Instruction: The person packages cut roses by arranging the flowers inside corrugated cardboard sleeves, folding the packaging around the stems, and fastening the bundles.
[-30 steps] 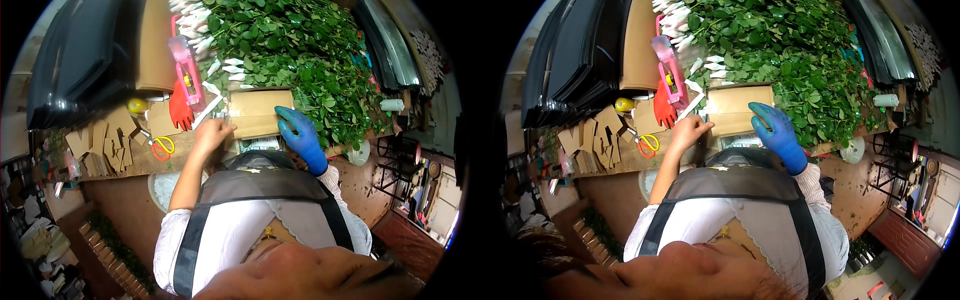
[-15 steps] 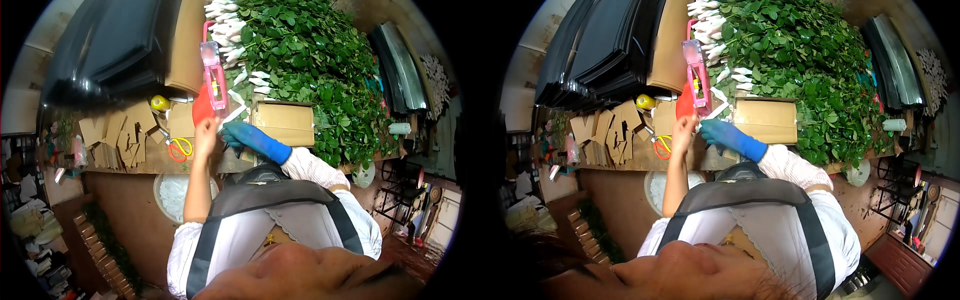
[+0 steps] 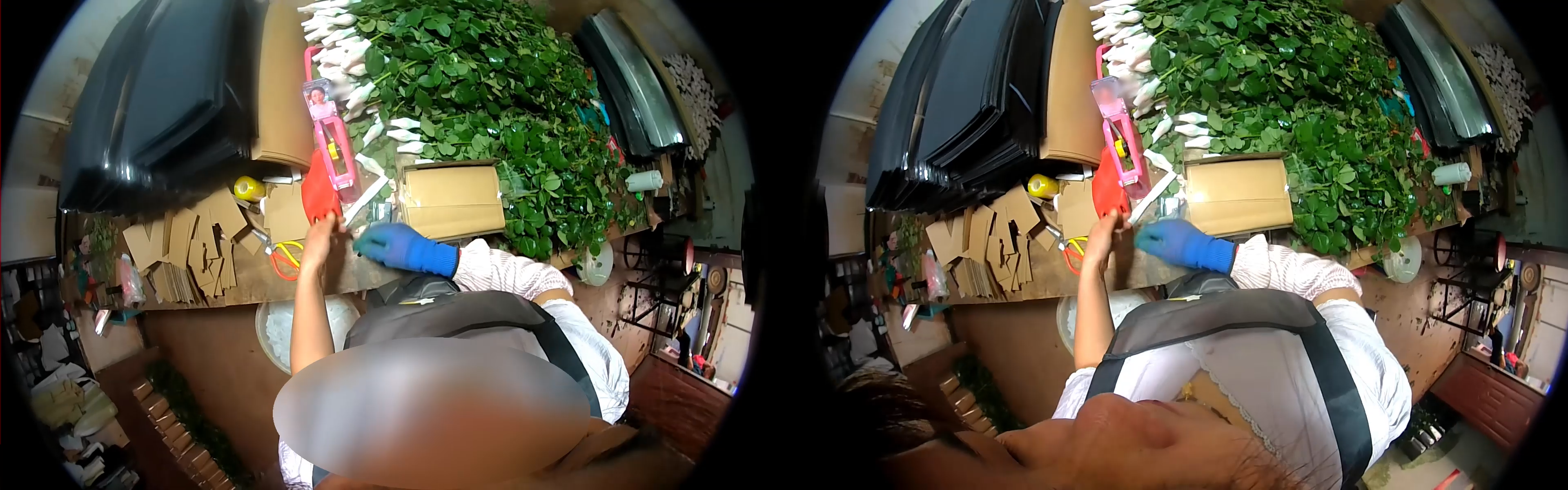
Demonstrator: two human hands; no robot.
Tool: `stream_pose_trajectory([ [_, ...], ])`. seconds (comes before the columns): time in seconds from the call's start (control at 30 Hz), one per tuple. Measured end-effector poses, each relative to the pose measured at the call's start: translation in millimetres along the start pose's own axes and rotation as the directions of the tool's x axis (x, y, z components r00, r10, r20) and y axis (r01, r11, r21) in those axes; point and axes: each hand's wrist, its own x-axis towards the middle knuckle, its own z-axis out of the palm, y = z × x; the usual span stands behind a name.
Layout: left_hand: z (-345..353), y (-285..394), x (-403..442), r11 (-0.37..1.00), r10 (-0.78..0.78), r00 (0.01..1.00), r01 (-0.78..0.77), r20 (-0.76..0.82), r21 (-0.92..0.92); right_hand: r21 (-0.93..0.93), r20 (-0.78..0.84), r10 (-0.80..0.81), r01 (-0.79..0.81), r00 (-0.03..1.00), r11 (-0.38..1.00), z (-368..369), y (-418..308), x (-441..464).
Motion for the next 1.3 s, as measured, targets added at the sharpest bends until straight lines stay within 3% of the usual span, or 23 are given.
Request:
stream_pose_trajectory([
  [0.03,1,11,7,0.99,-0.04,0.997,0.049,0.066,-0.135,-0.113,0.158,0.05,-0.032,0.986,0.993,1,-4,-7],
  [0.07,7,20,13,0.993,-0.054,0.998,0.056,0.016,-0.108,-0.227,0.306,0.115,-0.045,0.945,0.973,2,-8,-13],
  [0.13,-2,0,63,0.996,-0.039,0.988,0.025,0.152,0.089,-0.376,0.286,0.176,-0.058,0.942,0.925,15,-8,-23],
  [0.17,-1,-11,81,0.997,-0.028,0.989,0.016,0.148,0.082,-0.453,0.268,0.21,-0.069,0.94,0.889,19,-5,-25],
  [0.23,7,-8,94,0.998,-0.031,0.992,0.024,0.119,0.065,-0.407,0.207,0.152,-0.057,0.966,0.912,24,15,-24],
  [0.27,9,-17,103,0.966,0.031,0.997,-0.049,0.075,0.256,-0.383,0.167,0.127,-0.054,0.978,0.922,27,24,-24],
  [0.33,16,-19,100,0.902,-0.075,0.991,0.021,0.108,0.431,-0.276,0.227,0.15,-0.084,0.962,0.957,12,8,-30],
  [0.43,46,16,53,0.932,0.226,0.974,-0.226,0.034,0.285,-0.056,0.267,0.112,-0.101,0.957,0.993,-31,-17,-49],
  [0.47,52,18,53,0.929,0.322,0.943,-0.331,0.077,0.163,0.089,0.248,0.121,-0.147,0.961,0.985,-49,-25,-62],
  [0.53,94,61,25,0.647,0.728,0.678,-0.729,0.101,0.226,0.367,0.234,0.132,-0.213,0.963,0.906,-95,-43,-95],
  [0.6,140,105,4,0.38,0.824,0.529,-0.782,0.204,0.494,0.46,0.116,0.047,-0.095,0.992,0.883,-135,-45,-130],
  [0.67,197,124,10,0.118,0.885,0.322,-0.853,0.335,0.509,0.666,0.057,0.181,-0.173,0.982,0.726,-173,-46,-169],
  [0.73,257,136,20,-0.053,0.896,0.191,-0.851,0.402,0.522,0.738,-0.15,0.215,-0.036,0.965,0.674,-184,-11,-199],
  [0.8,304,136,41,-0.183,0.874,0.146,-0.785,0.464,0.592,0.83,-0.296,0.396,0.029,0.869,0.558,-174,32,-214],
  [0.87,333,123,63,-0.309,0.676,0.43,-0.572,0.599,0.76,0.912,-0.344,0.645,0.08,0.683,0.402,-166,48,-219],
  [0.9,348,100,92,-0.277,0.685,0.488,-0.511,0.54,0.814,0.841,-0.364,0.701,-0.107,0.613,0.531,-161,42,-221],
  [1.0,346,107,87,-0.141,0.674,0.553,-0.554,0.489,0.821,0.787,-0.297,0.637,-0.195,0.712,0.585,-133,55,-258],
  [1.03,338,112,83,0.012,0.705,0.523,-0.684,0.479,0.729,0.809,-0.253,0.657,-0.217,0.71,0.546,-121,59,-263],
  [1.13,318,133,75,0.242,0.807,0.4,-0.895,0.435,0.375,0.842,-0.157,0.693,-0.271,0.704,0.467,-97,81,-262],
  [1.2,301,142,65,0.244,0.871,0.365,-0.902,0.329,0.356,0.834,-0.139,0.696,-0.295,0.705,0.466,-86,115,-244],
  [1.23,289,145,63,0.262,0.878,0.373,-0.899,0.301,0.351,0.532,-0.266,0.681,-0.486,0.682,0.694,-70,178,-245],
  [1.3,267,148,60,0.251,0.918,0.338,-0.901,0.209,0.355,0.375,-0.305,0.712,-0.607,0.633,0.7,-71,207,-232],
])
